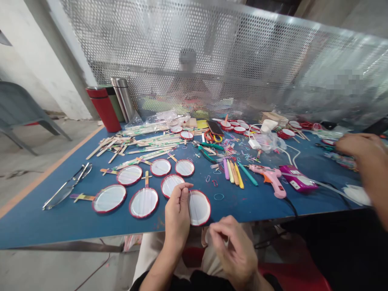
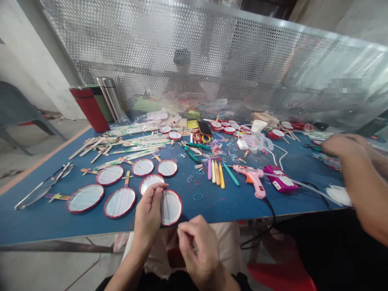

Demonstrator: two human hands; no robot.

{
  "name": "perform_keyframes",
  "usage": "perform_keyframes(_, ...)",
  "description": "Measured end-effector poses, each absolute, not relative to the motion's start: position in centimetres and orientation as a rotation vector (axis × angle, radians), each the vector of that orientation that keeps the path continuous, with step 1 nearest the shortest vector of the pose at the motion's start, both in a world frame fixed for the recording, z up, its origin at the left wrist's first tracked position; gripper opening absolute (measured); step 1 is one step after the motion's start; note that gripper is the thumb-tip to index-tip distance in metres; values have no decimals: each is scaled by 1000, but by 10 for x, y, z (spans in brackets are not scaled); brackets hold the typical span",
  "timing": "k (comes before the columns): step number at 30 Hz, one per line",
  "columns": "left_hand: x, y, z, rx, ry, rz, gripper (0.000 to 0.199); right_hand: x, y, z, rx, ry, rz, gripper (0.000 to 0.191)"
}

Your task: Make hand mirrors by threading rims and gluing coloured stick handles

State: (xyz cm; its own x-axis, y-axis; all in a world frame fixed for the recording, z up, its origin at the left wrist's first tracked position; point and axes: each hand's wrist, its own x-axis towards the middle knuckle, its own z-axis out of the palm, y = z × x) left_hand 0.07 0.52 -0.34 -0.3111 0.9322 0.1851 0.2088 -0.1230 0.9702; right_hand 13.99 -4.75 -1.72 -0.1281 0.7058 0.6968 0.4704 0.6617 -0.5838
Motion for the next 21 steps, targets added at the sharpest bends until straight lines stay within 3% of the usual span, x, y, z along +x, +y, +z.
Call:
perform_keyframes(7,-2,5,-6,1456,1375,1274,24,179,28,-2,-1440,-1959,-163,15)
perform_keyframes(13,1,5,-4,1560,1421,1255,27,168,47,6,-1783,-2158,-24,12)
perform_keyframes(18,0,4,-3,1592,1376,1196,29,160,52,16,-1789,-2124,94,18)
perform_keyframes(21,-2,4,-4,1487,1328,1199,26,158,46,18,-1624,-2015,452,19)
